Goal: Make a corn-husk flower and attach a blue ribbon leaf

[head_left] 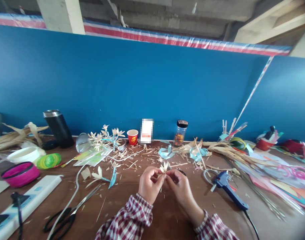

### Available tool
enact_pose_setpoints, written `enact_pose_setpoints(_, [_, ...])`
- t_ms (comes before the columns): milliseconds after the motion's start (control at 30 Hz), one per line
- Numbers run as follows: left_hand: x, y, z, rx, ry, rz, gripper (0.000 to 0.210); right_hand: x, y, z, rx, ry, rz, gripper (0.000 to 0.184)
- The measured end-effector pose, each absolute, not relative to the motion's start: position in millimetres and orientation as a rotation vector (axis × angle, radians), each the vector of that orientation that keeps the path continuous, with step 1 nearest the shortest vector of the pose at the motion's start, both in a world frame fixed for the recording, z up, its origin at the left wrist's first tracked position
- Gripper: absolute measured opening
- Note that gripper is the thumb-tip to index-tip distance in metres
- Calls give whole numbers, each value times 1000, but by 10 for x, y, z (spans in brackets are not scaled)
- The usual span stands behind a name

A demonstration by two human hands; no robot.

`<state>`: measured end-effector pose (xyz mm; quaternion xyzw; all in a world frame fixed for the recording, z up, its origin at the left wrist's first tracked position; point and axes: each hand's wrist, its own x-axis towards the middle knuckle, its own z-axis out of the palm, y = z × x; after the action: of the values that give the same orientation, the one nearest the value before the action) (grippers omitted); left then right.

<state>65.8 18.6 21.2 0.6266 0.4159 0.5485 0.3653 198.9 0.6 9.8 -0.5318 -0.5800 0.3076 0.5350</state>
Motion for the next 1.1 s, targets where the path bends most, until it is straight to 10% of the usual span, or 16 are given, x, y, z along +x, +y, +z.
enact_pose_setpoints(633, [575,232,240,1976,1003,1463,16,1944,13,191,-1078,-1110,1225,37])
enact_pose_setpoints(1100, [626,220,206,1818,1037,1441,10,1944,16,66,-1239,-1321,838,31])
